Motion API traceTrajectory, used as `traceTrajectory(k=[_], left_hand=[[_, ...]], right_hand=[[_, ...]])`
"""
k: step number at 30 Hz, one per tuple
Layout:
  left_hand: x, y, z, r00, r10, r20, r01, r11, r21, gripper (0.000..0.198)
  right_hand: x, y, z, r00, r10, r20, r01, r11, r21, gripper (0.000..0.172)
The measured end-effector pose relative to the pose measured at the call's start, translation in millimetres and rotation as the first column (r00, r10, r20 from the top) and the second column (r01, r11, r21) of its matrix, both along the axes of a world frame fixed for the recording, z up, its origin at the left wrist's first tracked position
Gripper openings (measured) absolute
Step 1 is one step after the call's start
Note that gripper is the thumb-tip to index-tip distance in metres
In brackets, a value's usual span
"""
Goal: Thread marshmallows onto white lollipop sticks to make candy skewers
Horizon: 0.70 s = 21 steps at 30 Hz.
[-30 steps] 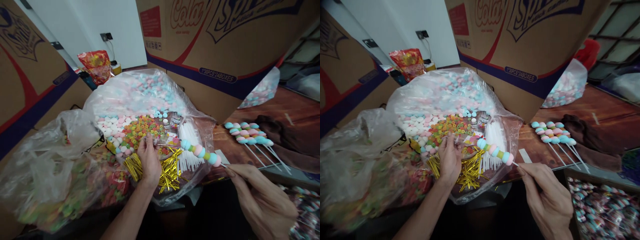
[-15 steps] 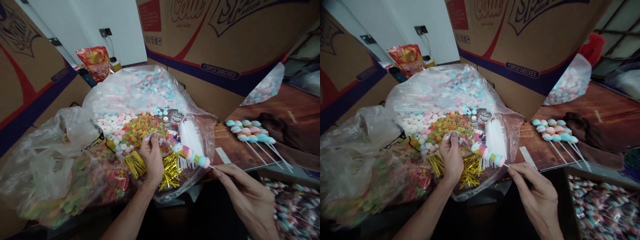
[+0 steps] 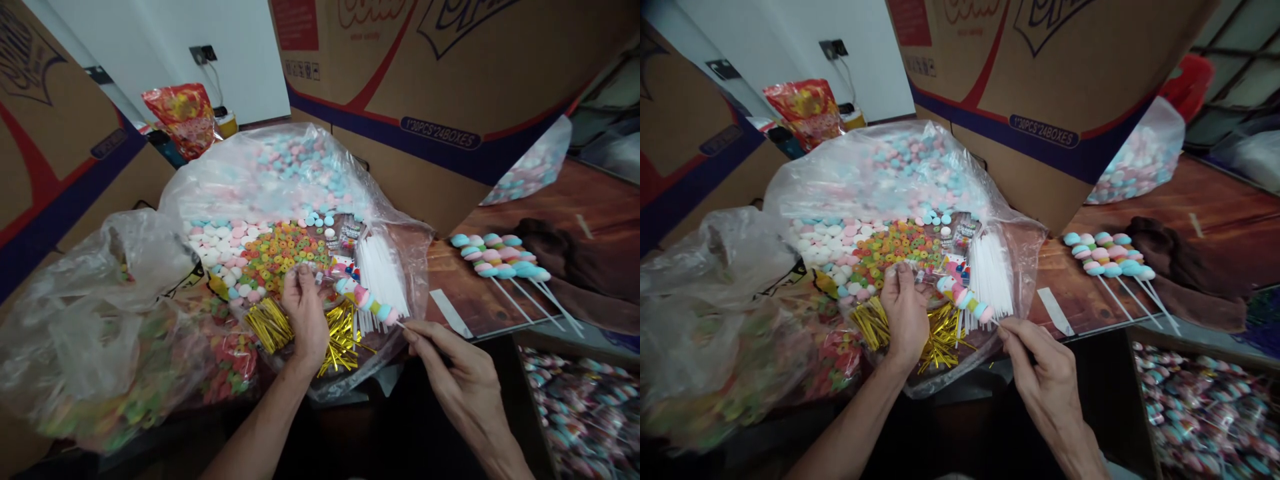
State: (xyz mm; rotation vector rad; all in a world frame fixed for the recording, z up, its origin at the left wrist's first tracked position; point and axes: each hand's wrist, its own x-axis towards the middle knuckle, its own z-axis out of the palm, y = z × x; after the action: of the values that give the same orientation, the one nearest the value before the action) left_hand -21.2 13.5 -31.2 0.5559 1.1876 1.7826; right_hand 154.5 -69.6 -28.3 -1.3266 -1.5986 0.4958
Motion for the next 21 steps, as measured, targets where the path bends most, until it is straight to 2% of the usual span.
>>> traceTrajectory(k=[3,5,7,10,14,21], left_hand=[[0.5,0.8,9.0,0.973,-0.135,0.188,0.144,0.989,-0.037,0.036],[2.2,0.9,15.2,0.923,-0.248,0.295,0.274,0.96,-0.049,0.04],[5.5,0.5,19.8,0.876,-0.306,0.372,0.345,0.937,-0.043,0.039],[11.9,-0.6,22.9,0.848,-0.316,0.426,0.359,0.933,-0.022,0.032],[19.1,-3.6,21.8,0.848,-0.322,0.42,0.357,0.934,-0.005,0.028],[20.3,-7.9,19.6,0.804,-0.421,0.42,0.468,0.884,-0.01,0.034]], right_hand=[[-2.4,-0.2,0.6,0.999,-0.009,-0.032,0.009,1.0,-0.016,0.012],[-4.8,-0.2,-2.0,0.999,-0.008,-0.035,0.008,1.0,-0.014,0.012],[-7.6,-0.4,-6.2,1.0,-0.002,-0.014,0.002,1.0,0.003,0.013],[-12.1,-1.2,-10.3,0.998,0.026,0.065,-0.03,0.997,0.067,0.015],[-18.1,-2.8,-6.6,0.976,0.082,0.201,-0.118,0.978,0.172,0.017],[-33.7,-7.9,-3.0,0.965,0.083,0.247,-0.13,0.975,0.18,0.016]])
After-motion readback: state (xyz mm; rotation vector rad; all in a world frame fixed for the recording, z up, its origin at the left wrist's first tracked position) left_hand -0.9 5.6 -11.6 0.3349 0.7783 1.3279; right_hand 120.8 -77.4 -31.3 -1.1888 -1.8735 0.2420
